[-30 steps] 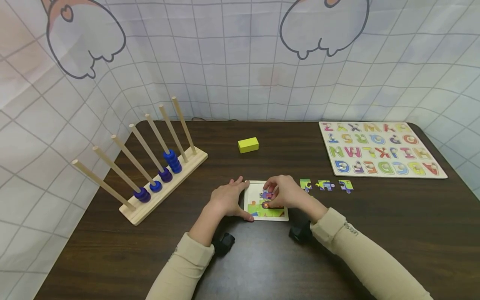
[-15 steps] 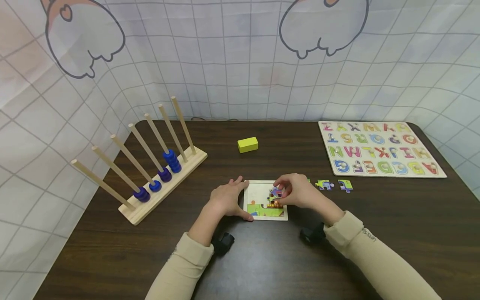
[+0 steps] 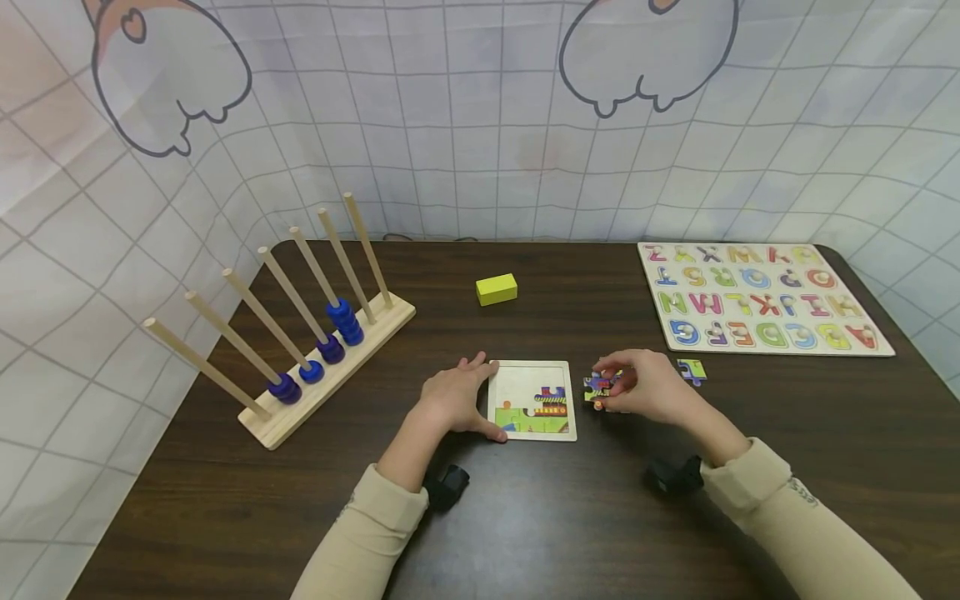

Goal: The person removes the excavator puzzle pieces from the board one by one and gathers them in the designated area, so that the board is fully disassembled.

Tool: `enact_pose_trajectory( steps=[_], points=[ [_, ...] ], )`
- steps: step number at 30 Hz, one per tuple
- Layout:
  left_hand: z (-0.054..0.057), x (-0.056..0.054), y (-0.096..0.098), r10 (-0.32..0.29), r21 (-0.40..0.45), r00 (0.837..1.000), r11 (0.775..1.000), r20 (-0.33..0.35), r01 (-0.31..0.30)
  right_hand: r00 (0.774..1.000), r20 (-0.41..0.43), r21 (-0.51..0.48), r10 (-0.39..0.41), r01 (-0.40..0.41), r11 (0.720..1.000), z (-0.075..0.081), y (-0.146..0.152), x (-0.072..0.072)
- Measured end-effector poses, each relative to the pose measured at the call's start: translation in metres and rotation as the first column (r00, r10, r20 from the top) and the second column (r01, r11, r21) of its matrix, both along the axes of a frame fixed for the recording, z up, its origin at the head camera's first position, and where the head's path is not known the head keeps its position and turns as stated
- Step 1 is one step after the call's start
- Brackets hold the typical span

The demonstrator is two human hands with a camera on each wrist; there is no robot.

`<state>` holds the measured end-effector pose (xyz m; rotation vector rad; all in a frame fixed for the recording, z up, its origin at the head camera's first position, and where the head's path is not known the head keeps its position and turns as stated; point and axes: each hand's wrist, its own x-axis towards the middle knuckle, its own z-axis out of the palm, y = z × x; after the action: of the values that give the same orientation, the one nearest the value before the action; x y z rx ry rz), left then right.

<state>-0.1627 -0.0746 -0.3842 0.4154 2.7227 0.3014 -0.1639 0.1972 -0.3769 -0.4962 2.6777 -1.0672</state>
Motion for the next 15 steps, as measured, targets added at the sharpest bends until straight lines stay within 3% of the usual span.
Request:
enact_pose_trajectory(
  steps=[15],
  points=[
    [0.000, 0.000, 0.000, -0.004, 0.007, 1.000, 1.000, -0.001, 0.004, 0.997, -0.056, 0.050, -0.054, 0.057, 0.997, -0.001, 0.046, 0.011]
  ],
)
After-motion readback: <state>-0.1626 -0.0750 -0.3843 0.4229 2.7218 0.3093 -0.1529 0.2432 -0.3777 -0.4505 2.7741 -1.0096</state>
